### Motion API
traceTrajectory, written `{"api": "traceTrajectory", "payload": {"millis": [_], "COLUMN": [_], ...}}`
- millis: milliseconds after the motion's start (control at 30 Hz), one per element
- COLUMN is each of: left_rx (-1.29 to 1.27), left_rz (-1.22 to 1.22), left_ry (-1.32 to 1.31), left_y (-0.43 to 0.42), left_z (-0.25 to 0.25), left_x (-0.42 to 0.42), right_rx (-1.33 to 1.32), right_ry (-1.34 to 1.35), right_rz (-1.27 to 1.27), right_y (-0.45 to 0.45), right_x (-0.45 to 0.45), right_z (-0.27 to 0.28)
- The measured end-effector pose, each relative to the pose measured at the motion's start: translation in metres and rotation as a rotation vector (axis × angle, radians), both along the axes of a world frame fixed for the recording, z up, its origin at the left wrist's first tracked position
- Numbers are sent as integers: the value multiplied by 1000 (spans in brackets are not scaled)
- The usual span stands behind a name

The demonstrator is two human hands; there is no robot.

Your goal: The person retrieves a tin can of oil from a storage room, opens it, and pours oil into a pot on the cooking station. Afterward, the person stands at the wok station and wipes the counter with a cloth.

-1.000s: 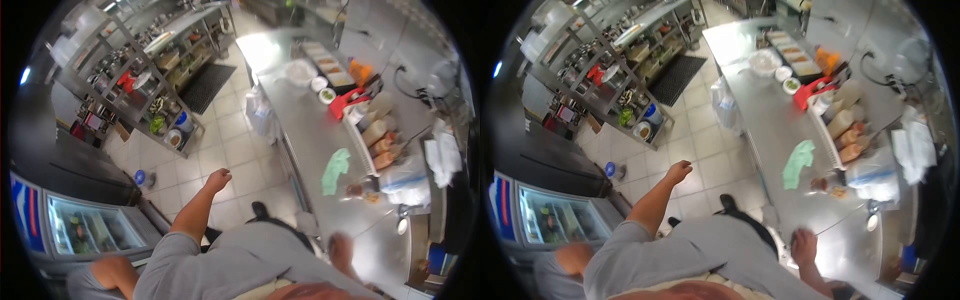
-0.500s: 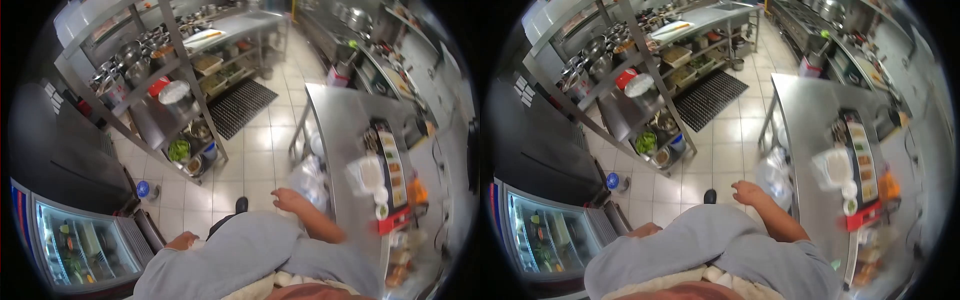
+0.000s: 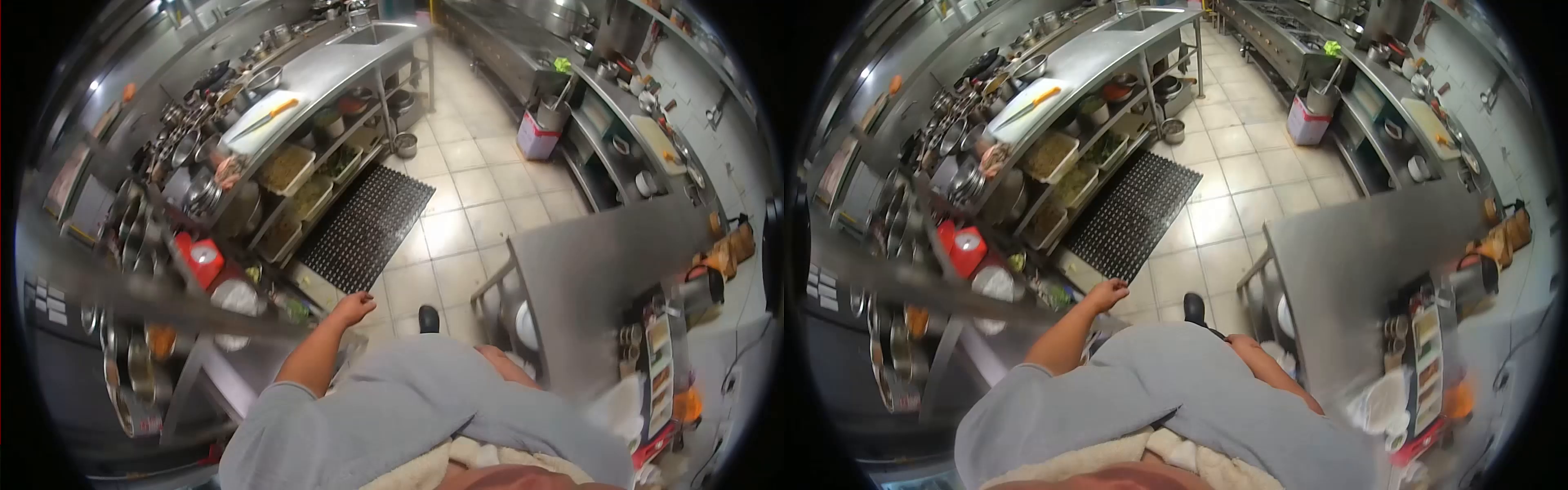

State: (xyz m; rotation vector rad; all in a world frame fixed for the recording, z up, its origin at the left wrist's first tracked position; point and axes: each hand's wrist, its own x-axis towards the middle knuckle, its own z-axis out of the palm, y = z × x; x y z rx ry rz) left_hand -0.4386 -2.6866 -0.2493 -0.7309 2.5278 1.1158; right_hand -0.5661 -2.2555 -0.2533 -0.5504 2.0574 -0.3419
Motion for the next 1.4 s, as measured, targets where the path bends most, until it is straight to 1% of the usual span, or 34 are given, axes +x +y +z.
{"api": "traceTrajectory", "payload": {"millis": [33, 67, 100, 133, 167, 200, 267, 333, 367, 400, 467, 533, 567, 600, 633, 667, 700, 733, 767, 800, 833, 900, 967, 1000, 1100, 1167, 1200, 1233, 1267, 1300, 1333, 1367, 1400], "left_rx": [-16, 20, -8, -23, -20, -19, -17, -441, -337, -251, -130, -90, -95, -116, -157, -220, -297, -271, -148, -140, 6, -57, 10, -33, -27, -71, -98, -98, -157, -142, -118, -65, -10], "left_rz": [-25, 35, -76, -180, -220, -252, -84, -567, -609, -573, -435, -317, -264, -232, -245, -357, -465, -324, -55, 11, 51, -56, -81, -152, -271, -304, -367, -462, -523, -453, -384, -232, -80], "left_ry": [1, -67, -187, -295, -379, -454, -308, -275, -370, -471, -665, -747, -776, -773, -725, -622, -516, -315, -194, -149, -210, 32, 62, 123, 71, -19, -92, -225, -380, -317, -259, -240, -216], "left_y": [-14, -28, -49, -65, -83, -107, -145, -196, -211, -225, -262, -302, -325, -350, -376, -405, -435, -435, -445, -454, -461, -476, -469, -463, -459, -464, -478, -483, -489, -498, -504, -508, -512], "left_z": [-8, -25, -26, -28, -33, -37, -35, -72, -71, -74, -87, -105, -111, -115, -113, -118, -126, -51, -34, -16, 4, -10, 8, 12, -12, -31, -65, -56, -51, -48, -46, -44, -45], "left_x": [-28, -38, -43, -50, -54, -57, -55, -47, -59, -72, -111, -172, -210, -262, -321, -389, -457, -534, -598, -663, -729, -836, -930, -964, -1039, -1057, -1059, -1063, -1070, -1072, -1073, -1080, -1092], "right_rx": [9, 5, 2, -28, -50, -129, -287, -347, -380, -356, -371, -344, -474, -233, -119, 175, 322, 378, 414, 422, 428, 429, 423, 424, 401, 359, 296, 231, 160, 154, 90, 65, -75], "right_ry": [15, 21, 4, 68, 147, 136, 112, 119, 125, 168, 204, 183, 136, 235, 279, 131, 37, -26, -86, -121, -146, -184, -220, -232, -236, -199, -116, -20, 105, 247, 420, 445, 526], "right_rz": [27, 47, 58, 48, 52, 6, -67, -101, -131, -160, -249, -378, -517, -385, -349, -307, -251, -252, -295, -362, -424, -514, -543, -535, -466, -383, -342, -317, -305, -361, -269, -409, -466], "right_y": [-20, -49, -78, -105, -131, -155, -204, -244, -261, -276, -291, -291, -272, -274, -258, -215, -190, -182, -180, -183, -185, -197, -211, -219, -243, -265, -277, -297, -322, -360, -383, -422, -445], "right_x": [-44, -89, -118, -151, -189, -227, -299, -363, -395, -425, -477, -512, -524, -526, -522, -524, -528, -536, -546, -558, -569, -606, -658, -688, -805, -900, -960, -1025, -1094, -1165, -1234, -1291, -1341], "right_z": [9, 24, 36, 51, 64, 72, 83, 91, 91, 84, 41, -11, -88, -61, -67, -172, -185, -170, -151, -131, -119, -106, -110, -116, -135, -141, -155, -158, -153, -114, -108, -50, -30]}}
